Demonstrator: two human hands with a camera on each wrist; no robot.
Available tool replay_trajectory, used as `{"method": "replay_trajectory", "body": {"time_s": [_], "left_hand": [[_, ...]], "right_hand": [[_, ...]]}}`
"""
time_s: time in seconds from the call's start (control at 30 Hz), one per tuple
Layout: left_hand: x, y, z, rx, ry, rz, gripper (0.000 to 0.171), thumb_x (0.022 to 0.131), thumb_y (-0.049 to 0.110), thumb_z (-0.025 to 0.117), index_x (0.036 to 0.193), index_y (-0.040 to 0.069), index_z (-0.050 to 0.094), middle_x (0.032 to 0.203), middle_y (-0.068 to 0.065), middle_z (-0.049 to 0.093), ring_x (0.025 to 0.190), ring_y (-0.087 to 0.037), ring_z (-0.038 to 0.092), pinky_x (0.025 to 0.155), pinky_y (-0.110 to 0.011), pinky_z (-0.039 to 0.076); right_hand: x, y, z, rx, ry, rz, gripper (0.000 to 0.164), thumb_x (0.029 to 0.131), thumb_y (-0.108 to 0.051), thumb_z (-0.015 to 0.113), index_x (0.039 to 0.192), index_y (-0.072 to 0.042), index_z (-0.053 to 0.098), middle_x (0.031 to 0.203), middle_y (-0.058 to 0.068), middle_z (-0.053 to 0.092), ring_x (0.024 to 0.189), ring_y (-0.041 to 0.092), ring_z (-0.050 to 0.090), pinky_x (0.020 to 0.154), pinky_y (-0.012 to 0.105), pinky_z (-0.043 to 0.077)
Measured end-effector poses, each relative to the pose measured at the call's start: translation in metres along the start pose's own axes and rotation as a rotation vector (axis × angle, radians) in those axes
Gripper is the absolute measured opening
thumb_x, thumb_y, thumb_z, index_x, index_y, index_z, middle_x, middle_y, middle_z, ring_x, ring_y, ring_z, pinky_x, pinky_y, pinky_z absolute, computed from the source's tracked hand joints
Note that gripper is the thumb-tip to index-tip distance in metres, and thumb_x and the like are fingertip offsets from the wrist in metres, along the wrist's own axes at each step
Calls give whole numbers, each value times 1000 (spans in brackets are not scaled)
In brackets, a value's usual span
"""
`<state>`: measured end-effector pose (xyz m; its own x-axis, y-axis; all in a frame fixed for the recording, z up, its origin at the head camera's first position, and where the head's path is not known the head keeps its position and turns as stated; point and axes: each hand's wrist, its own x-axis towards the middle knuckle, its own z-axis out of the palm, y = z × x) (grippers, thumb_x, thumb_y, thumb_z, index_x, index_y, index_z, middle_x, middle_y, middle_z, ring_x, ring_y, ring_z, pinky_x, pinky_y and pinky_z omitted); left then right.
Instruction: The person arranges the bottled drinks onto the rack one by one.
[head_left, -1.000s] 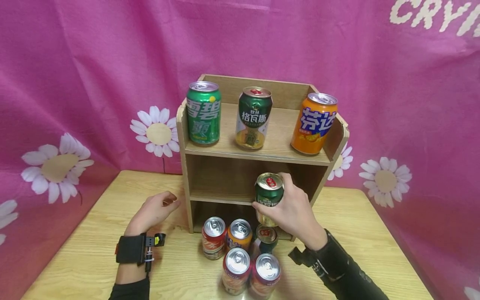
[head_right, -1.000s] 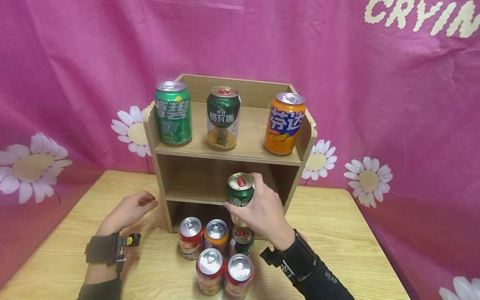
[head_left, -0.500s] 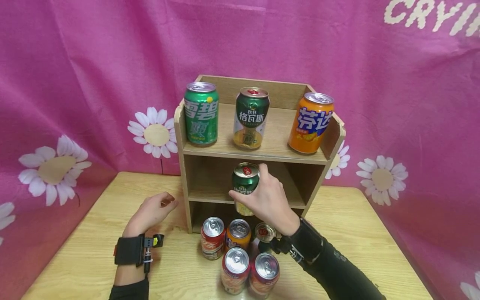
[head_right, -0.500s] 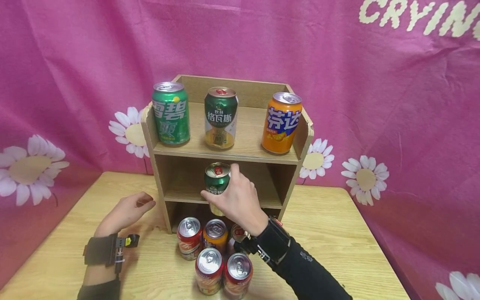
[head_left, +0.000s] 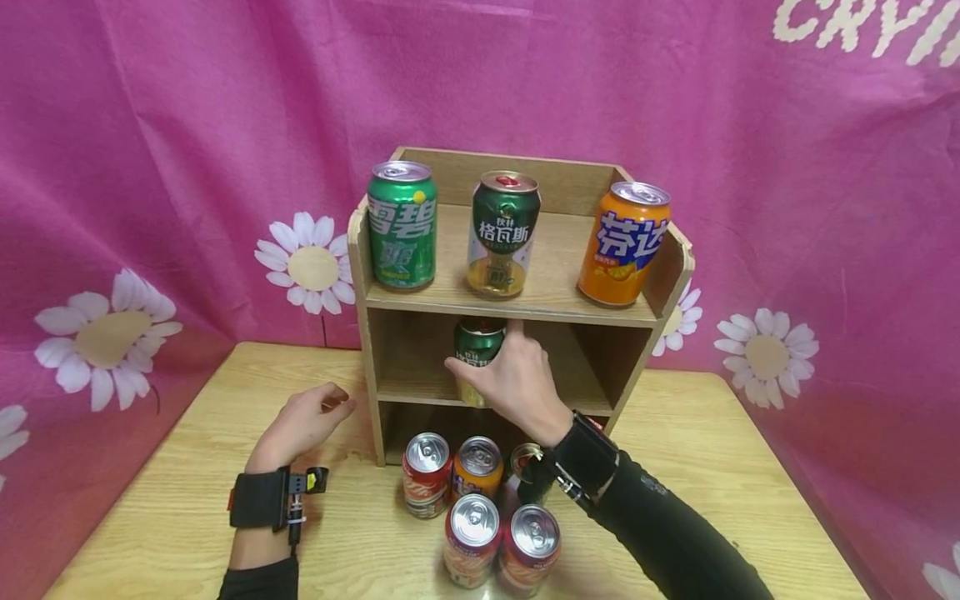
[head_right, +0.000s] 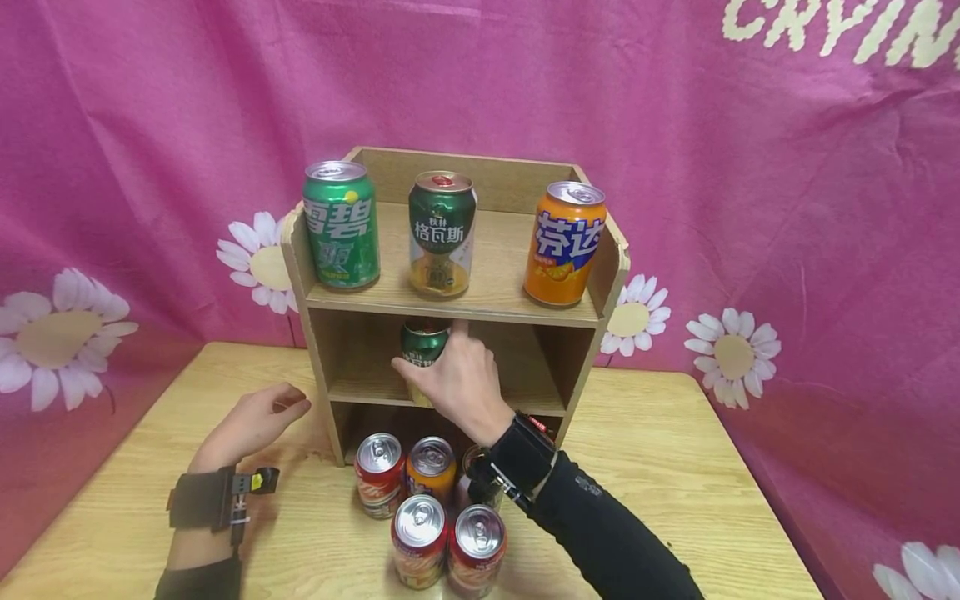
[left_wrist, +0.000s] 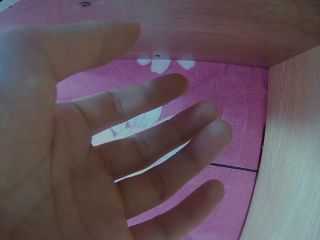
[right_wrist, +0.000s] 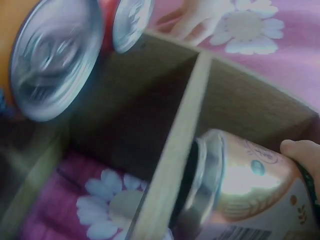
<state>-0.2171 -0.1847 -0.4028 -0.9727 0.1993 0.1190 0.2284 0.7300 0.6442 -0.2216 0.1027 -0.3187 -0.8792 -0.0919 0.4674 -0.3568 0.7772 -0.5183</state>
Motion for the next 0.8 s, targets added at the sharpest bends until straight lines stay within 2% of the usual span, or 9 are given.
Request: {"method": "replay_trajectory", "body": {"time_s": [0.2,0.33,0.5,0.63,0.8], "left_hand": [[1,2,0,4,-3,2,33,96,25,55,108,-5,61,107,-22,63,102,-39,58,86,-50,46],[1,3,0,2,-6,2,33,96,25,55,108,-5,61,107,-22,63,102,-39,58,86,-50,46],[1,1,-1,8,-5,0,33,96,26,54,108,-4,61,107,-21,64,102,-38,58,84,-49,47],[1,-1,-1,5,-5,-4,33,96,25,55,109,-5,61,107,-21,64,101,-38,58,83,-49,47],[1,-3,1,0,-5,0,33,96,24,55,108,-5,61,106,-22,63,100,-38,58,84,-49,47]], "right_hand": [[2,2,2,-70,25,-26,79,74,-54,73,122,0,41,84,12,62,70,27,65,58,39,54],[-1,2,0,-85,-21,-48,76,79,-51,70,124,1,38,88,13,59,72,27,64,58,38,54],[-1,0,-5,-71,-75,-62,76,77,-47,74,123,1,37,87,12,60,70,23,64,57,34,54],[4,-5,-5,-90,-89,-47,68,74,-51,74,109,-1,46,76,6,59,59,16,60,48,28,49],[11,-10,-1,-125,-96,-62,53,73,-54,74,89,-6,58,69,0,59,56,14,58,46,29,47]]}}
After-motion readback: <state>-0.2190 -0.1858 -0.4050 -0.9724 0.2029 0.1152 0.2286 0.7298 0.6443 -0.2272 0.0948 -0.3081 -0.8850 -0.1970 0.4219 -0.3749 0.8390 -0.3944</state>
